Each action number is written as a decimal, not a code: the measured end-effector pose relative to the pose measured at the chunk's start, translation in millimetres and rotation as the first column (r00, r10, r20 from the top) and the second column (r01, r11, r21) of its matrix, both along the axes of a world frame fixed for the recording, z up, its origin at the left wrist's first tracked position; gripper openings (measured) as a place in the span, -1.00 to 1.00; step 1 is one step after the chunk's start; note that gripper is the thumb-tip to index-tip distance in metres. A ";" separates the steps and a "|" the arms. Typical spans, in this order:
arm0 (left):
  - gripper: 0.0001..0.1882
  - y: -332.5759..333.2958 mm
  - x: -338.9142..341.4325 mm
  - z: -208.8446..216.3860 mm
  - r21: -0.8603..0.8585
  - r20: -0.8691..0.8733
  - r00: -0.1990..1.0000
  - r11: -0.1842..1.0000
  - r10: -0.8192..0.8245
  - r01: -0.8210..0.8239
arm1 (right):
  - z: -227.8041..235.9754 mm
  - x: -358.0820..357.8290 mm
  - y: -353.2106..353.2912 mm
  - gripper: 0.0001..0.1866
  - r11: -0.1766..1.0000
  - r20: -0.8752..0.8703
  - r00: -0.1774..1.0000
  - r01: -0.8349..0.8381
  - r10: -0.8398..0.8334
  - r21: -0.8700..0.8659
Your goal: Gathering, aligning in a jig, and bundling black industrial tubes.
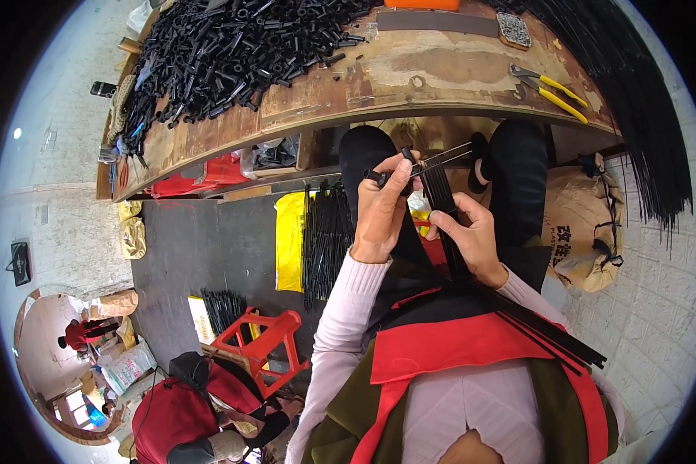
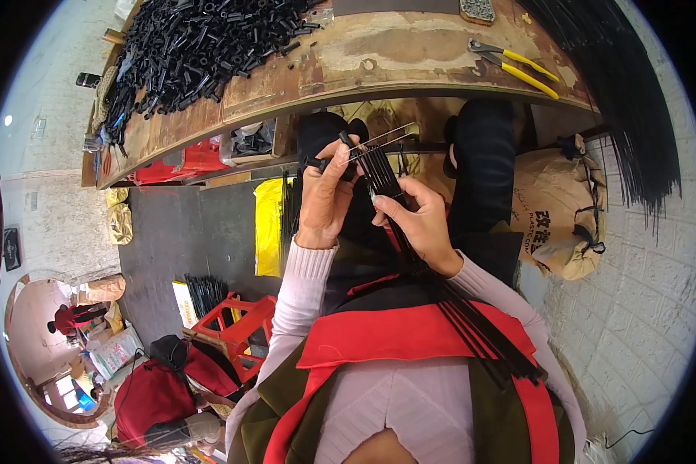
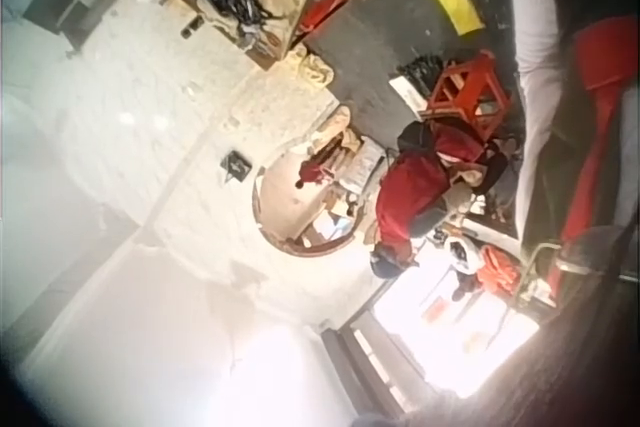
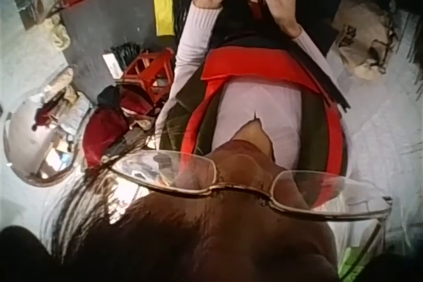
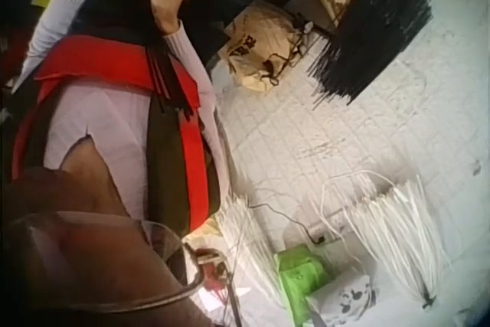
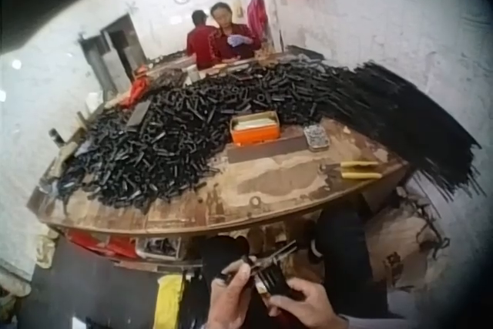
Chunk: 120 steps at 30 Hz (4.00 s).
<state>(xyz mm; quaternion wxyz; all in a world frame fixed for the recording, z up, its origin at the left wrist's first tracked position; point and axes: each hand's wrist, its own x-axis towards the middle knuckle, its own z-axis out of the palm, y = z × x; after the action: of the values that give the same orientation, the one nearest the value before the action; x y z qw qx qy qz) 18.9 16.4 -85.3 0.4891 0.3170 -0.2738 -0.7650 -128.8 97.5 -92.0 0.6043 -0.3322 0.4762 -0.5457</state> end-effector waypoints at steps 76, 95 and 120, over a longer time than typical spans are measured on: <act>-0.65 8.7 4.3 11.0 0.040 0.041 0.968 0.968 -0.248 0.247 | 25.1 -27.3 -23.3 -0.79 0.969 0.097 0.965 -0.247 0.245 0.013; -0.67 -47.3 -15.3 68.6 -0.140 0.464 0.788 0.844 -0.405 0.517 | 20.6 -38.3 -24.0 -0.64 0.932 0.171 0.916 -0.356 0.363 -0.071; -0.62 -32.2 -3.1 46.6 -0.069 0.126 0.970 0.973 -0.210 0.219 | 20.2 -25.4 -30.7 -0.64 0.949 0.176 0.933 -0.316 0.314 -0.014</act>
<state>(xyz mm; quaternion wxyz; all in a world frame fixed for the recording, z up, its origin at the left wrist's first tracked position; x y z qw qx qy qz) 15.7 -15.8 -38.7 0.3991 0.3097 -0.3661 -0.7815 -154.2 66.8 -71.8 0.7259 -0.3504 0.3656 -0.4654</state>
